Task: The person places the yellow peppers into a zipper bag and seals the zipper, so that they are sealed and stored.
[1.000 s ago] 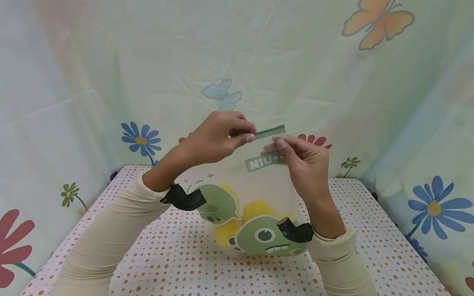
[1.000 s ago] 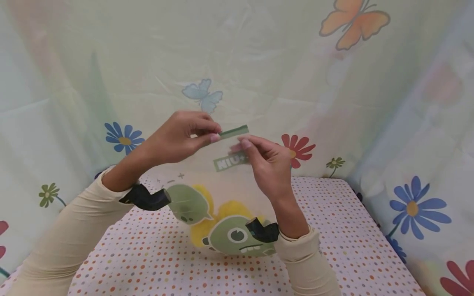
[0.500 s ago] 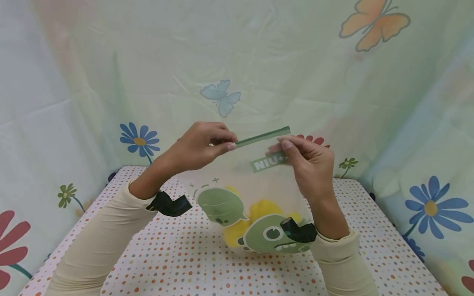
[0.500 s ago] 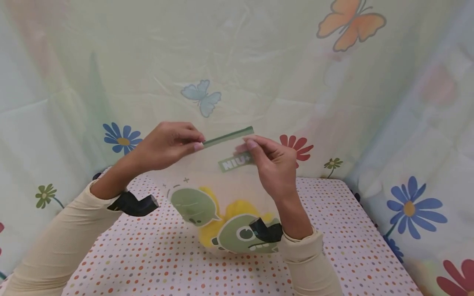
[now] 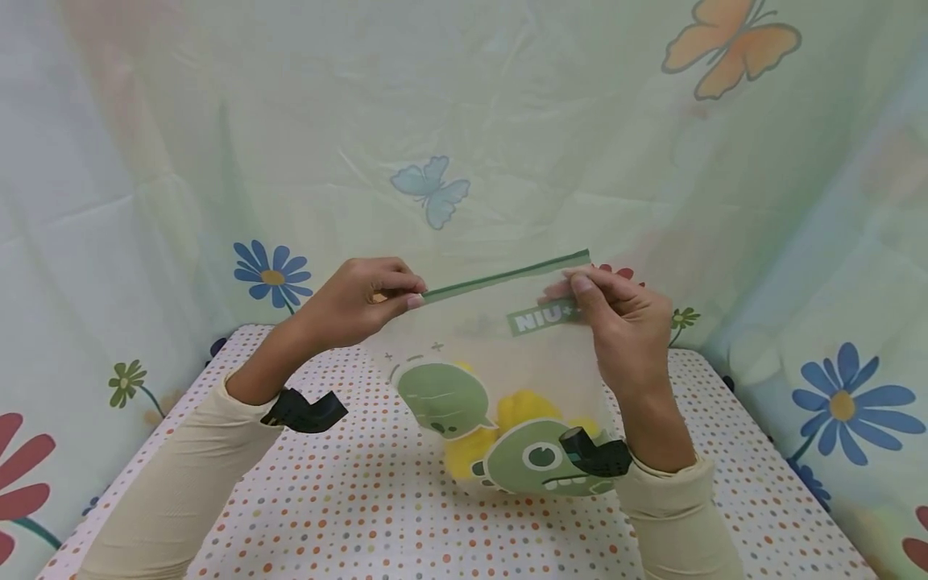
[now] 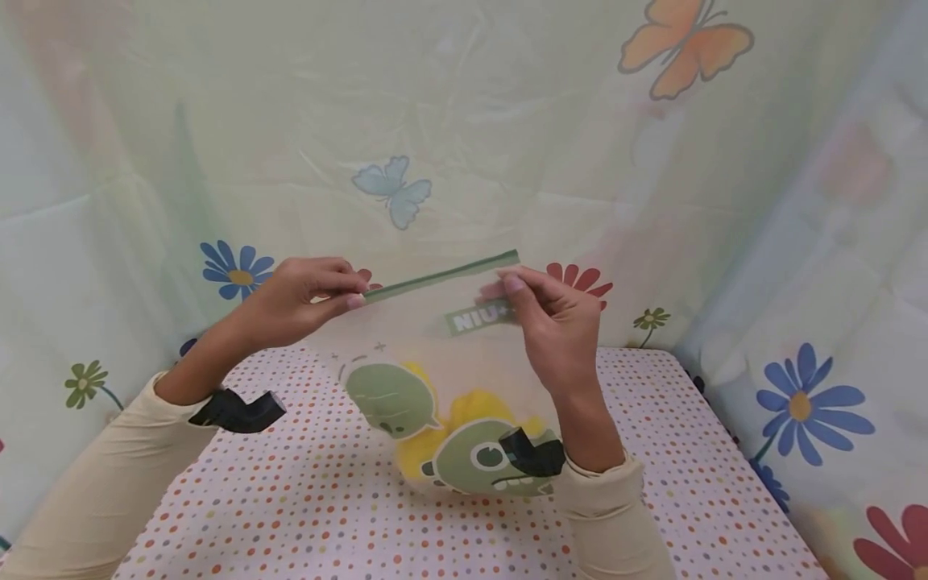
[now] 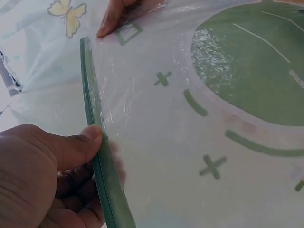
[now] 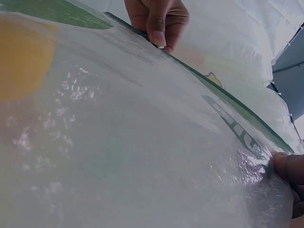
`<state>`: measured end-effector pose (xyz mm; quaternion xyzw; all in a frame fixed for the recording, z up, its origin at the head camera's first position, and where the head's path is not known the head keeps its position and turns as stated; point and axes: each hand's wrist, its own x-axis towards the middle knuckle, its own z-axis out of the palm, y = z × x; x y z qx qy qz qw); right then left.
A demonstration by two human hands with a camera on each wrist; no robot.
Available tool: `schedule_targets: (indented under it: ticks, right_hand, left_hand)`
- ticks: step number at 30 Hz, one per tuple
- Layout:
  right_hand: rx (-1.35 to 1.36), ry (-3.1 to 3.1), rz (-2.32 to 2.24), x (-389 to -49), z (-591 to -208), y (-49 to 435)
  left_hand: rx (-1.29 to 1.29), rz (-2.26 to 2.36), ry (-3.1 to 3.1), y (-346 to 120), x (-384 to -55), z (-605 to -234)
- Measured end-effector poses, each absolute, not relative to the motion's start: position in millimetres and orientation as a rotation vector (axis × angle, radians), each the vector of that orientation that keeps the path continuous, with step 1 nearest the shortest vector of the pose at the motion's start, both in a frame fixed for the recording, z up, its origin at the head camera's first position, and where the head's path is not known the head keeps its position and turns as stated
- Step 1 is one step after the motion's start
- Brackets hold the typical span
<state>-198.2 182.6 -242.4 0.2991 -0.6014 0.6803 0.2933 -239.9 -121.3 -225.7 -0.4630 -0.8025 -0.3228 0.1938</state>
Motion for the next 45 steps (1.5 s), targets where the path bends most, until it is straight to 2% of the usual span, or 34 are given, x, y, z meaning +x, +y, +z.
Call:
schedule_targets:
  ticks: [14,21,25,33,37,41,45]
  right_hand:
    - [0.727,-1.452,1.935,-199,-249,201]
    - [0.713,-1.432,1.977,-197,-252,204]
    - [0.735,-1.393,2.007,-194,-255,202]
    - [0.76,-1.34,2.015,-195,-257,202]
    - [0.772,-1.289,2.047,-196,-256,202]
    - [0.841,-1.247,2.101,-193,-254,204]
    - [0.771,-1.275,2.078,-185,-252,209]
  left_hand:
    - [-1.181,-0.887,-2.242,-153,-254,-255]
    - [-1.084,-0.956,-2.274,-160,-250,-266]
    - [-1.019,-1.249,-2.237,-158,-243,-280]
    - [-1.008,-2.273,-1.914,-128,-233,-325]
    - [-1.025,-2.523,-1.724,-112,-228,-338]
    - [-0.999,-2.387,-1.773,-104,-220,-335]
    - [-0.983,-2.09,-1.852,-106,-209,-315]
